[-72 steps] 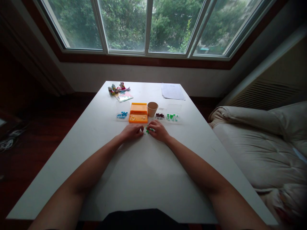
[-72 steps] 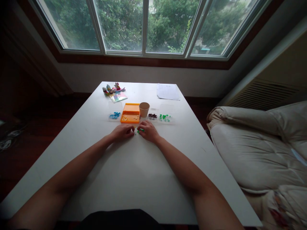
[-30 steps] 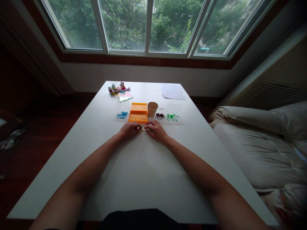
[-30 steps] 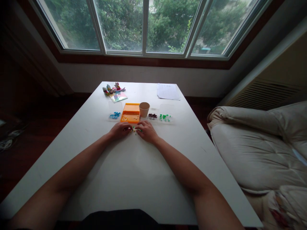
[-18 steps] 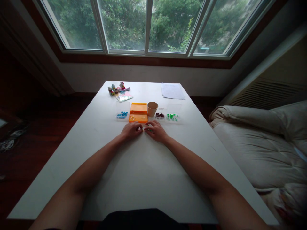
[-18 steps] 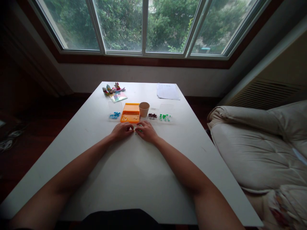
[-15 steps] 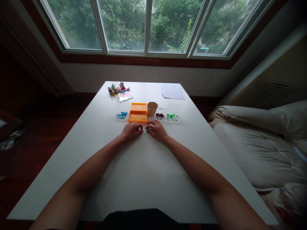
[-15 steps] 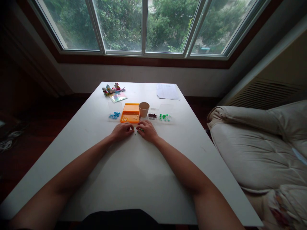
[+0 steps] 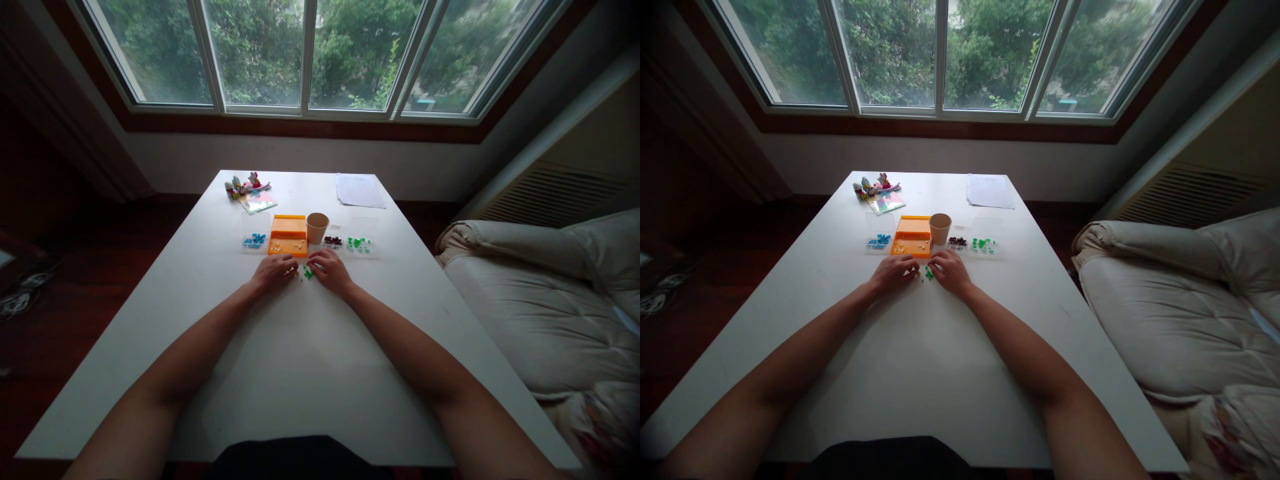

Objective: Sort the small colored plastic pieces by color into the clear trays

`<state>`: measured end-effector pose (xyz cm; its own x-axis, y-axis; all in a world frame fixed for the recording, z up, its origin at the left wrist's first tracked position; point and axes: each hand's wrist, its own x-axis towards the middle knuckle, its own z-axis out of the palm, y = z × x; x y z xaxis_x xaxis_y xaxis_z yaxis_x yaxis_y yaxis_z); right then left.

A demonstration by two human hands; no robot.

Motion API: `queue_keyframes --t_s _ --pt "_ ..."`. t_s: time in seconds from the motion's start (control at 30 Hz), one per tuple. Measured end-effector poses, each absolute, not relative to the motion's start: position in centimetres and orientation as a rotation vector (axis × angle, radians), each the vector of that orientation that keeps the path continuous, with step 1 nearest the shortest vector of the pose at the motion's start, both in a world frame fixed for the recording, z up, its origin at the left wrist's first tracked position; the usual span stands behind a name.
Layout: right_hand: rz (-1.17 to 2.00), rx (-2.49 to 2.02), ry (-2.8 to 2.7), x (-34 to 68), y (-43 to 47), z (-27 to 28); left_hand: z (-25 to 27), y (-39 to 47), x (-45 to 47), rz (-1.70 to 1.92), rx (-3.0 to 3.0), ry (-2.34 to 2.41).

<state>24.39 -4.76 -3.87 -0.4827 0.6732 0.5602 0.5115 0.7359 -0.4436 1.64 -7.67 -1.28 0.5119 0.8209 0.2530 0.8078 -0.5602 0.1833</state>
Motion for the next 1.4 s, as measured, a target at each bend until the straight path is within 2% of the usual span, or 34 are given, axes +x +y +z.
queue_keyframes --t_s 0.27,0.5,0.9,1.4 --pt "0.274 -0.876 -2.211 24.4 -4.9 -3.9 -1.3 -7.2 0.7 0.573 2.571 1.519" --pt "0.266 -0.864 -2.247 24.5 -5.0 -3.9 -1.1 -6.5 -0.9 0.555 2.508 1.349" --pt "0.218 -0.766 -2.435 24.0 -5.7 -4.1 0.4 -6.7 -1.8 0.331 2.442 1.117" --pt "0.19 -0.746 -2.5 23.6 -5.8 -4.5 -1.6 -6.2 -1.8 0.447 2.471 1.198"
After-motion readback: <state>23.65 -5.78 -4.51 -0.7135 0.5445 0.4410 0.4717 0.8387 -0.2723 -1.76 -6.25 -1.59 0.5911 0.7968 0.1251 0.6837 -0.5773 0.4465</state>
